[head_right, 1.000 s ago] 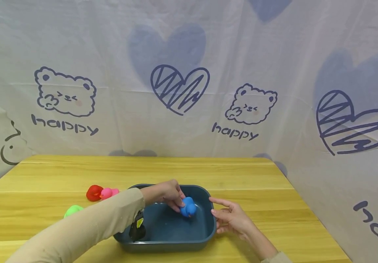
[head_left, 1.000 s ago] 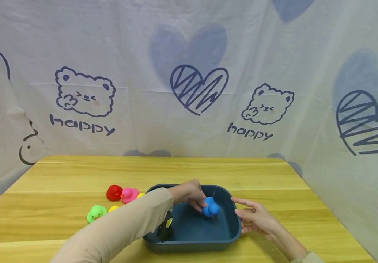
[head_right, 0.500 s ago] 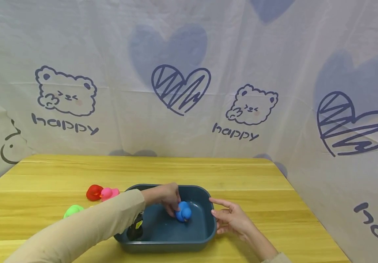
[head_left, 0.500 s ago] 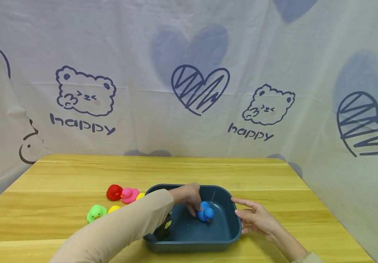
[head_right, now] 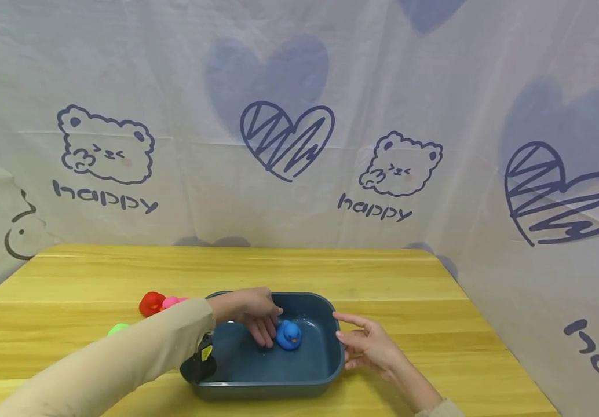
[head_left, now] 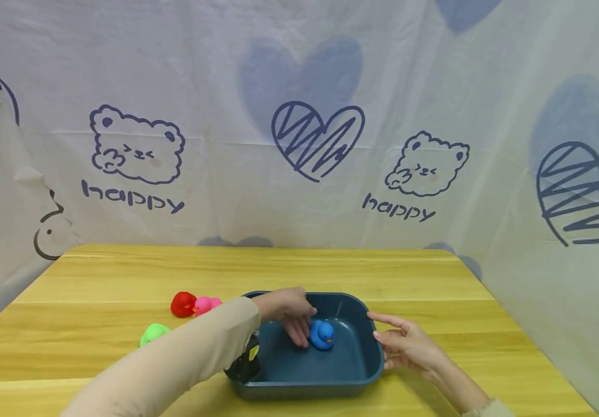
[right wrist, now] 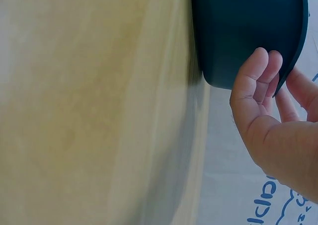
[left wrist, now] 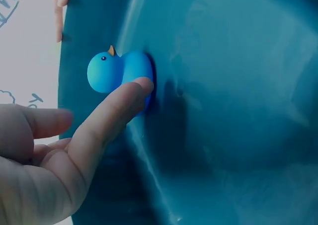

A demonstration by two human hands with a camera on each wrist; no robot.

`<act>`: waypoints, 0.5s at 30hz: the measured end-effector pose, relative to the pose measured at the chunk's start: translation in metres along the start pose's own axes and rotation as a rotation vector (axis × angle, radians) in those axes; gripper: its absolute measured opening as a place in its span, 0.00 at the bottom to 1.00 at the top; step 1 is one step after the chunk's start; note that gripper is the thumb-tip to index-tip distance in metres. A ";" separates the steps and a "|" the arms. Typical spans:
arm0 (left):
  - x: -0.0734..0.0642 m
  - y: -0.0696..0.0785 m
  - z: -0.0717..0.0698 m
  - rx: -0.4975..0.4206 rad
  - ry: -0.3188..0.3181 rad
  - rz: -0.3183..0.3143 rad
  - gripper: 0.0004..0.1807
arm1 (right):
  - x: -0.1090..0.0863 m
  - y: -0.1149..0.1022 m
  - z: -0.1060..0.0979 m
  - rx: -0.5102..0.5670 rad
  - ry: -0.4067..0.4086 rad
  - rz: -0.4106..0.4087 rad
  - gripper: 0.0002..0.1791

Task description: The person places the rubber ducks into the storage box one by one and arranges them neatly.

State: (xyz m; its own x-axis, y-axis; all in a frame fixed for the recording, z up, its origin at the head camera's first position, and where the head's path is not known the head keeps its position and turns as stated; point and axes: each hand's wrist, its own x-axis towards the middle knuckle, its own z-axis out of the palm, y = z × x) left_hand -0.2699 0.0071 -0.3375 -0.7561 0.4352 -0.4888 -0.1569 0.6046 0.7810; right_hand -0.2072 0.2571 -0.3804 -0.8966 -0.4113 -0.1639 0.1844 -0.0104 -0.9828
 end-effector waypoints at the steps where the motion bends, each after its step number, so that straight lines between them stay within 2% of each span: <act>1: 0.000 -0.001 -0.001 -0.040 -0.020 -0.008 0.18 | 0.000 0.000 0.000 0.000 -0.001 -0.001 0.30; 7: 0.001 -0.005 -0.002 -0.194 -0.068 -0.052 0.30 | 0.001 0.000 -0.001 0.012 -0.017 -0.007 0.29; 15: 0.004 -0.003 0.005 -0.240 -0.135 -0.103 0.35 | 0.000 0.000 0.002 0.038 -0.040 -0.039 0.29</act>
State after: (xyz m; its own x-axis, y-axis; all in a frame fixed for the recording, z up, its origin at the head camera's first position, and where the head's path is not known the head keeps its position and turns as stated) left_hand -0.2692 0.0102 -0.3435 -0.6396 0.4741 -0.6052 -0.3867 0.4819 0.7862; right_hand -0.2063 0.2555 -0.3805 -0.8869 -0.4458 -0.1213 0.1656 -0.0615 -0.9843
